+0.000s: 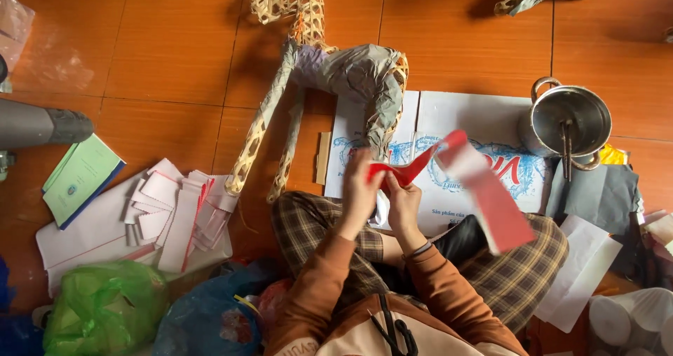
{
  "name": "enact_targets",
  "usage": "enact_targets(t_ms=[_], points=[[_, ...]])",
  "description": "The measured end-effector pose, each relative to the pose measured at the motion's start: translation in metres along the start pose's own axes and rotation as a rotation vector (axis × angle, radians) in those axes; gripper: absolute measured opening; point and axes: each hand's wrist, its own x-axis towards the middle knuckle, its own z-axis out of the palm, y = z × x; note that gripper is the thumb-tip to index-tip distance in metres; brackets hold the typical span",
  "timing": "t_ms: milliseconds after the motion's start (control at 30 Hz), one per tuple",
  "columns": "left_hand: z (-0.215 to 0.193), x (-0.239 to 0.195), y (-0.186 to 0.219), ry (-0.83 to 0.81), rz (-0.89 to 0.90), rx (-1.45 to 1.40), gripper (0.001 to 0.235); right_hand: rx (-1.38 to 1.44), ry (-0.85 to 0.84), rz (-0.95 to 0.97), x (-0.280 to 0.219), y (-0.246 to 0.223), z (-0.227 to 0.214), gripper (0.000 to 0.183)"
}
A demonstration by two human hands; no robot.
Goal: The person sits on the floor and folds various colored paper strips. They then apply these strips to a wireframe giraffe sculpture, wrapping the legs and body to cover the underlying structure.
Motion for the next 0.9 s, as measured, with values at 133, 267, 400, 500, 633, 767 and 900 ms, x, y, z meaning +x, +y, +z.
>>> enact_targets(t_ms=[133, 267, 400, 500, 633, 767, 900], points=[[0.037, 0.006, -0.116, -0.055, -0.347, -0.072, 0.099, 0.070, 0.025, -0.066, -0.030, -0.043, 0.020, 0.011], [0.039, 0.008, -0.105, -0.023, -0.426, -0.345, 0.094, 0.304, 0.010, 0.096, -0.031, -0.065, 0.026, 0.020], [0.027, 0.001, -0.078, -0.026, -0.442, -0.230, 0.089, 0.421, -0.035, 0.221, -0.033, -0.078, 0.020, 0.029], [0.028, -0.004, -0.078, -0.004, -0.467, -0.199, 0.082, 0.502, -0.109, 0.382, -0.052, -0.090, 0.004, 0.021], [0.017, -0.005, -0.056, -0.012, -0.457, -0.216, 0.079, -0.266, -0.242, -0.006, -0.060, -0.130, -0.003, 0.022], [-0.001, -0.010, -0.024, -0.019, -0.443, -0.209, 0.076, -0.806, -0.507, -0.213, -0.001, -0.084, 0.029, 0.052], [0.002, -0.003, -0.033, -0.043, -0.429, -0.241, 0.069, -0.861, -0.617, -0.133, -0.009, -0.131, 0.052, 0.061]])
